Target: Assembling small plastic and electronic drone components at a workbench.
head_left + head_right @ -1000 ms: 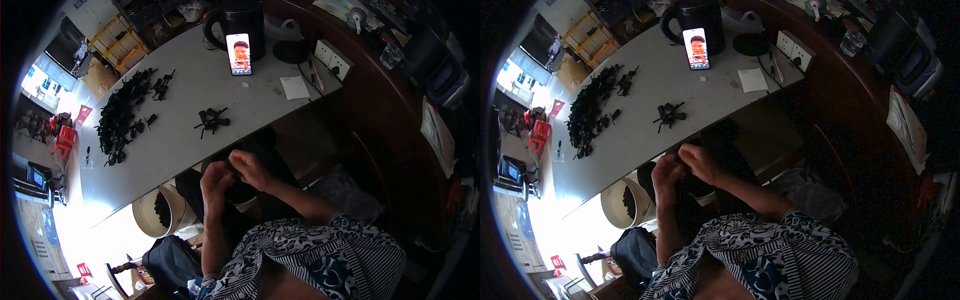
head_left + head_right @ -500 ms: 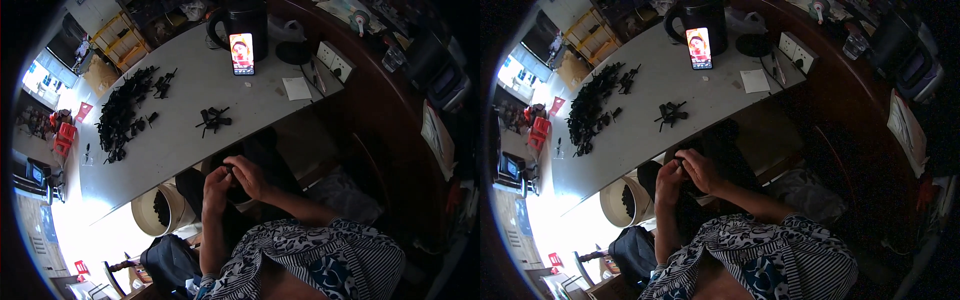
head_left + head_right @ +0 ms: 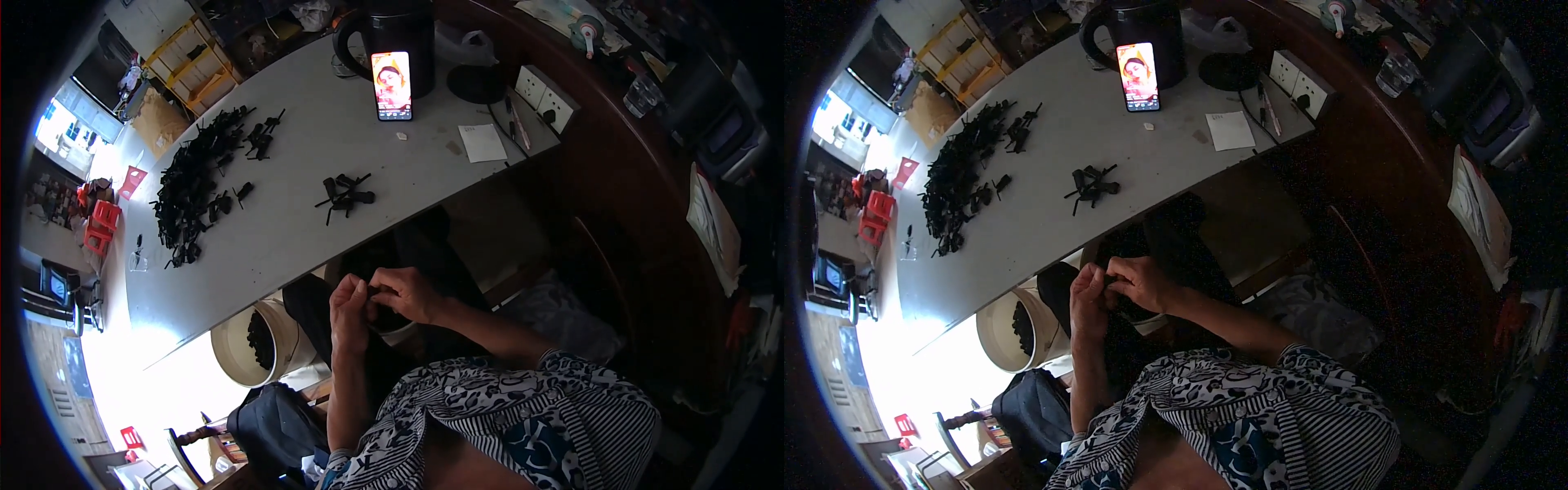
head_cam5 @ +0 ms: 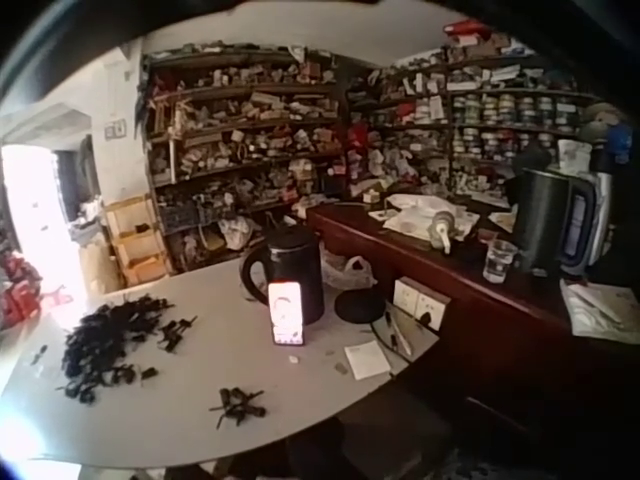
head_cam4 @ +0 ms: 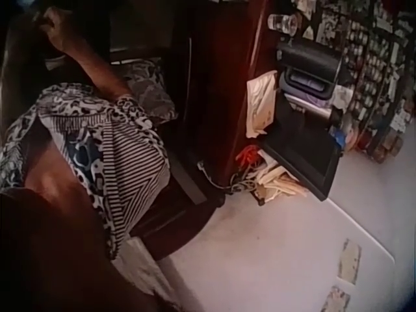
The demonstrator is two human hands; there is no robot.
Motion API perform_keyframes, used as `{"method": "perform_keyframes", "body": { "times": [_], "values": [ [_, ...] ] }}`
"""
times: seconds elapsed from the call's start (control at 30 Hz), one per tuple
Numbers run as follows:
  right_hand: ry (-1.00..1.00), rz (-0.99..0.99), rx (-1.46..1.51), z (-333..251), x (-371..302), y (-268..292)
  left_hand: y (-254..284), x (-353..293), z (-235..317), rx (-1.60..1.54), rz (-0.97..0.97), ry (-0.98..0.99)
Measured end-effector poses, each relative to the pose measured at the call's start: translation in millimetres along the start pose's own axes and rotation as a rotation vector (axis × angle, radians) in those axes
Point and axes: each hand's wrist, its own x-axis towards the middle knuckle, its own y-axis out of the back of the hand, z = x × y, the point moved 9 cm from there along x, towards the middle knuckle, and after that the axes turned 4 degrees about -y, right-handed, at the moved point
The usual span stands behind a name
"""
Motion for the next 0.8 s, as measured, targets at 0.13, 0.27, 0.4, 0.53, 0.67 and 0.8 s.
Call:
{"method": "perform_keyframes", "body": {
  "times": [0.13, 0.27, 0.4, 0.53, 0.67, 0.8],
  "values": [
    [-0.043, 0.006, 0.058, 9, 1, 2, -1, 4, -5, -0.094, 0.036, 0.073],
    [-0.098, -0.026, 0.101, 15, 0, -1, 3, 5, -13, -0.174, -0.02, 0.11],
    [0.033, 0.049, 0.003, 6, 0, -2, 16, 12, -24, -0.234, -0.001, 0.051],
    [-0.019, 0.059, 0.04, 7, 4, 0, 8, 12, -20, -0.348, -0.025, 0.076],
    [-0.159, 0.007, 0.229, 27, 5, -3, 1, 10, -20, -0.433, -0.069, 0.149],
    [-0.1, 0.013, 0.181, 28, 2, -4, 2, 11, -25, -0.398, -0.107, 0.16]
  ]
}}
